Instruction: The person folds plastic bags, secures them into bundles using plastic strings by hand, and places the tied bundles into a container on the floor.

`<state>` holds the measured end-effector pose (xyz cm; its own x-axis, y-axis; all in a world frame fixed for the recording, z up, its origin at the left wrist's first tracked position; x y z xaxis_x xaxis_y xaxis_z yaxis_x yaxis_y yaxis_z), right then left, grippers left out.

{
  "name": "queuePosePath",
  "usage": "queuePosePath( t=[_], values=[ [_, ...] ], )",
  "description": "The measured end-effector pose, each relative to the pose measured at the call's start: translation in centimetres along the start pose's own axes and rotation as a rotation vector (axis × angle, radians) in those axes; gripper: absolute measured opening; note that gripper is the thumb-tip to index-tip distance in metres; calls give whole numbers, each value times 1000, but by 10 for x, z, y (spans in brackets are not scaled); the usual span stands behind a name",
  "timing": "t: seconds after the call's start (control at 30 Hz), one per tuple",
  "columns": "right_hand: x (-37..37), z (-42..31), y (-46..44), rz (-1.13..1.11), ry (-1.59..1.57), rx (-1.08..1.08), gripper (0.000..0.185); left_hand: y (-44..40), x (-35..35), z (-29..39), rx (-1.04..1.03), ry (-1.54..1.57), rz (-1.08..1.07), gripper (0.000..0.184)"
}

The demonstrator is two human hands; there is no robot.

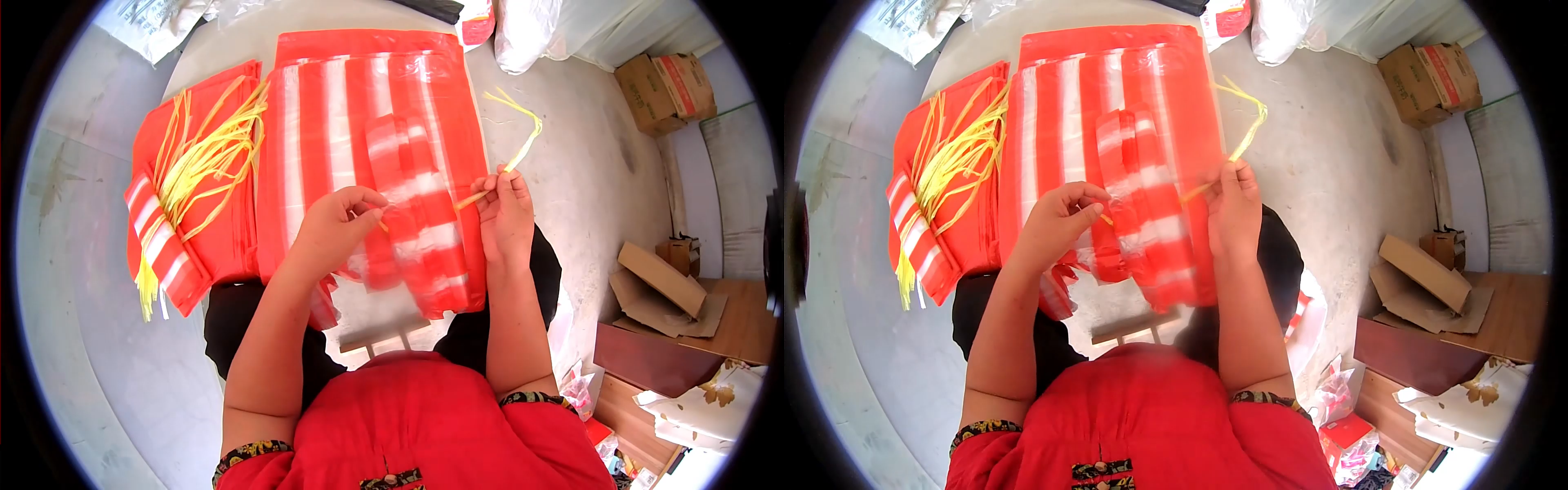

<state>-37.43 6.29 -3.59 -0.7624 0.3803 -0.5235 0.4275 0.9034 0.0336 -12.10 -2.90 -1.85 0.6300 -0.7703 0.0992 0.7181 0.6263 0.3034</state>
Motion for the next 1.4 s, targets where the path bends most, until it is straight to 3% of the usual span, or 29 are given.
queuePosePath(
  t=[0.13, 0.27, 0.33, 0.47, 0.53, 0.57, 0.67, 0.73, 0.93, 1.07, 1.17, 1.4],
  values=[
    [0, -5, 1, 118, -32, 117, 9, 1, 1, 3, 31, -140, -16, 20],
    [-3, -11, 1, 139, -1, 188, 7, 5, -2, 14, 76, 41, -71, 16],
    [-10, -13, 4, 43, 102, 239, 7, 5, -3, 15, 7, 275, -85, 15],
    [-34, -11, 14, -150, 371, 222, 11, 3, 2, 15, -76, 383, -94, 13],
    [-54, -12, 23, -231, 589, 115, 14, 2, -5, 17, -133, 375, -63, 12],
    [-61, -11, 25, -270, 697, 60, 16, 2, -8, 19, -174, 284, -39, 12],
    [-79, -9, 27, -537, 952, 283, 22, 6, -18, 25, -300, -48, 29, 13],
    [-81, -2, 28, -593, 1007, 288, 26, 11, -21, 36, -387, -350, 75, 15],
    [-82, -4, 28, -715, 997, 117, 21, 12, -21, 31, -692, -419, 121, 23],
    [-78, 1, 30, -676, 974, -96, 12, 17, -22, 42, -579, -384, 140, 22],
    [-77, 8, 32, -592, 605, -95, 12, 16, -24, 48, -455, -293, 112, 20],
    [-71, 8, 31, -523, 618, -139, 10, 7, -22, 31, -307, -361, 140, 14]
  ],
)
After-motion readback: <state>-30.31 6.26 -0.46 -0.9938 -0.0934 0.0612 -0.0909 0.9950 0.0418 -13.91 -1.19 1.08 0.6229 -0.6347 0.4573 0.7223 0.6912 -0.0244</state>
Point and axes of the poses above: each hand's wrist, its own y-axis away from the middle knuckle, its own x-axis out of the back of the hand, z = x × y, the point moved 3 cm from there along -y, towards the middle knuckle, and after that the axes turned 13 degrees about -z, right-handed, at the moved point
